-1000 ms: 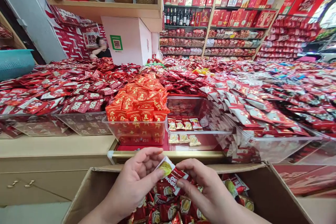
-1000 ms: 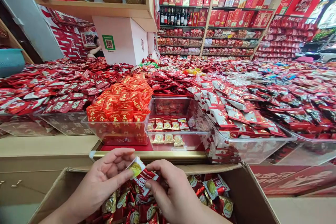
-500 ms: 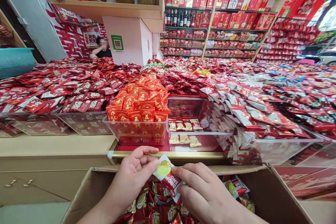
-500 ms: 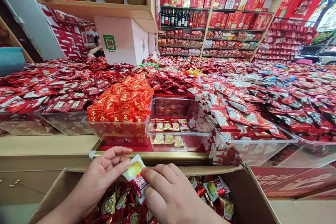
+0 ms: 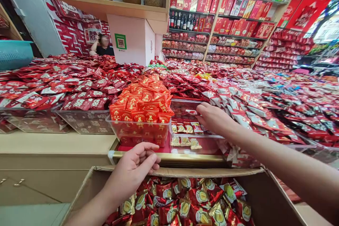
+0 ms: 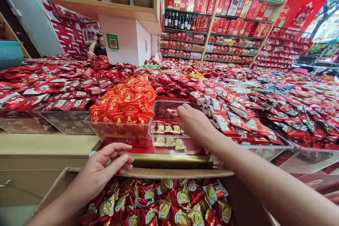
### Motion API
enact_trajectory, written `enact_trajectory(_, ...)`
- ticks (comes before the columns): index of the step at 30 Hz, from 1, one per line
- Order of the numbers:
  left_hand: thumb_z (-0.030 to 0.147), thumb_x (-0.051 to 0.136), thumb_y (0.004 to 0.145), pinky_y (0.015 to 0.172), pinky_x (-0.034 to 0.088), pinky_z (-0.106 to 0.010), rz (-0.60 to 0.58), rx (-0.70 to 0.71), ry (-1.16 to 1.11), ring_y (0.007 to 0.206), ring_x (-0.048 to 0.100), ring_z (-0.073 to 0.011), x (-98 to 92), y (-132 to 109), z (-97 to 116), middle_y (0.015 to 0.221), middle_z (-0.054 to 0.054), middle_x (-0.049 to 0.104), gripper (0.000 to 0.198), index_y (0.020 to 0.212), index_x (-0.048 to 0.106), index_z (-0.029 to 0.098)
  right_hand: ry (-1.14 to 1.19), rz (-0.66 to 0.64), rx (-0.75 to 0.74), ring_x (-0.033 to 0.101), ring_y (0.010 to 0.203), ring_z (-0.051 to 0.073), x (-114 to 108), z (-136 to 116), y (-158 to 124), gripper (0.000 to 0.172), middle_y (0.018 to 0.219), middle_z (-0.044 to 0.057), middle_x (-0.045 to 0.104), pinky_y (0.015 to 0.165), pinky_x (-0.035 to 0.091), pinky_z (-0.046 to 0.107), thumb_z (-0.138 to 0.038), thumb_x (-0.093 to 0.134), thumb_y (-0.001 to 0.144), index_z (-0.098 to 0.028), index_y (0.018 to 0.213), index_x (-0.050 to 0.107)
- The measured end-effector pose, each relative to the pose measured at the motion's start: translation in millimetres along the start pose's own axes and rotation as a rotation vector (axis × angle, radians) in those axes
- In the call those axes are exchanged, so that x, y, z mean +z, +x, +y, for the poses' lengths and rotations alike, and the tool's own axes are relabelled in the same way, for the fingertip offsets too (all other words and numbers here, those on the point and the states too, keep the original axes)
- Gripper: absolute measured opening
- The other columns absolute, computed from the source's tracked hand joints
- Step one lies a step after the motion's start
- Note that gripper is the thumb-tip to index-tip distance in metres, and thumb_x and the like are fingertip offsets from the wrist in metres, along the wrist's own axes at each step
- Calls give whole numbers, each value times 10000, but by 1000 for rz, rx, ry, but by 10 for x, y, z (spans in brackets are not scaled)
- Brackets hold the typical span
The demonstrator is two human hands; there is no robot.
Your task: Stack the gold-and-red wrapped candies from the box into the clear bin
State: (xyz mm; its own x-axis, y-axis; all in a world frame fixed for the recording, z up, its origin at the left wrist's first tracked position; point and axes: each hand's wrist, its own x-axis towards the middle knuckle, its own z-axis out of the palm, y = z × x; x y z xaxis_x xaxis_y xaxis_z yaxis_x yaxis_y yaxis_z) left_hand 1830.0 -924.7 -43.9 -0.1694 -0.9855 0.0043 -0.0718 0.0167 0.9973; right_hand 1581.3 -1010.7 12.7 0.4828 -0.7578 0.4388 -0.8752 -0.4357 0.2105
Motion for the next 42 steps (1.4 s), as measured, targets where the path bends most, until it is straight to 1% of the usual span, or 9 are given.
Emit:
enact_trajectory(2,240,510,792,629,469,-237,-46,17,70,678,592,-132,-16,3,-34,733,-1,612,154,936,526,189,-95,-230,-31,579,709,181,189,130,221,147,845,104,583,592,417,255,-182,405,804,-123,828,537)
enact_trajectory(4,244,509,793,638,457,-241,-86,59,155,676,571,-132,-14,-4,-57,713,8,592,157,938,539,191,-147,-381,-86,593,753,200,397,203,370,169,870,124,595,609,423,256,-140,410,781,-108,855,558)
enact_trajectory(8,249,496,796,627,442,-228,-130,119,286,686,538,-134,-2,-34,-48,735,1,587,150,913,569,190,-175,-513,-141,610,778,228,695,238,492,222,839,143,630,601,443,263,-43,426,719,-85,843,605)
enact_trajectory(14,236,485,798,620,433,-207,-170,137,373,675,538,-126,-35,-52,-5,743,2,599,150,896,588,188,-219,-665,-139,618,799,260,845,257,518,236,840,168,649,602,468,279,-43,489,674,-70,854,639)
enact_trajectory(23,225,485,800,630,428,-196,-183,167,437,689,548,-117,-61,-47,1,759,11,604,144,895,592,205,-216,-750,-185,596,886,238,952,208,429,259,928,181,636,714,453,263,-56,467,711,-51,907,636)
enact_trajectory(28,221,494,796,630,428,-188,-189,164,421,692,549,-111,-53,-43,-7,770,14,608,140,898,589,205,-193,-765,-169,611,815,244,1003,233,423,250,851,157,652,653,463,255,-207,636,632,-79,846,653)
enact_trajectory(35,221,491,792,630,435,-200,-195,163,425,690,552,-119,-62,-53,2,773,5,617,149,894,598,199,-174,-639,-161,575,873,267,937,194,428,440,1015,153,562,693,465,316,-340,628,651,-107,1020,576)
enact_trajectory(39,237,483,799,647,442,-217,-192,158,430,707,561,-134,-60,-53,1,787,-6,620,158,905,594,198,-150,-667,-215,565,899,245,975,184,433,322,1024,134,554,748,445,295,-322,598,680,-124,931,630)
enact_trajectory(42,238,483,802,644,444,-213,-192,164,435,699,563,-134,-59,-51,0,771,-2,615,144,891,591,202,-151,-720,-200,591,834,227,1042,202,436,290,967,148,585,703,451,264,-295,599,680,-89,876,656)
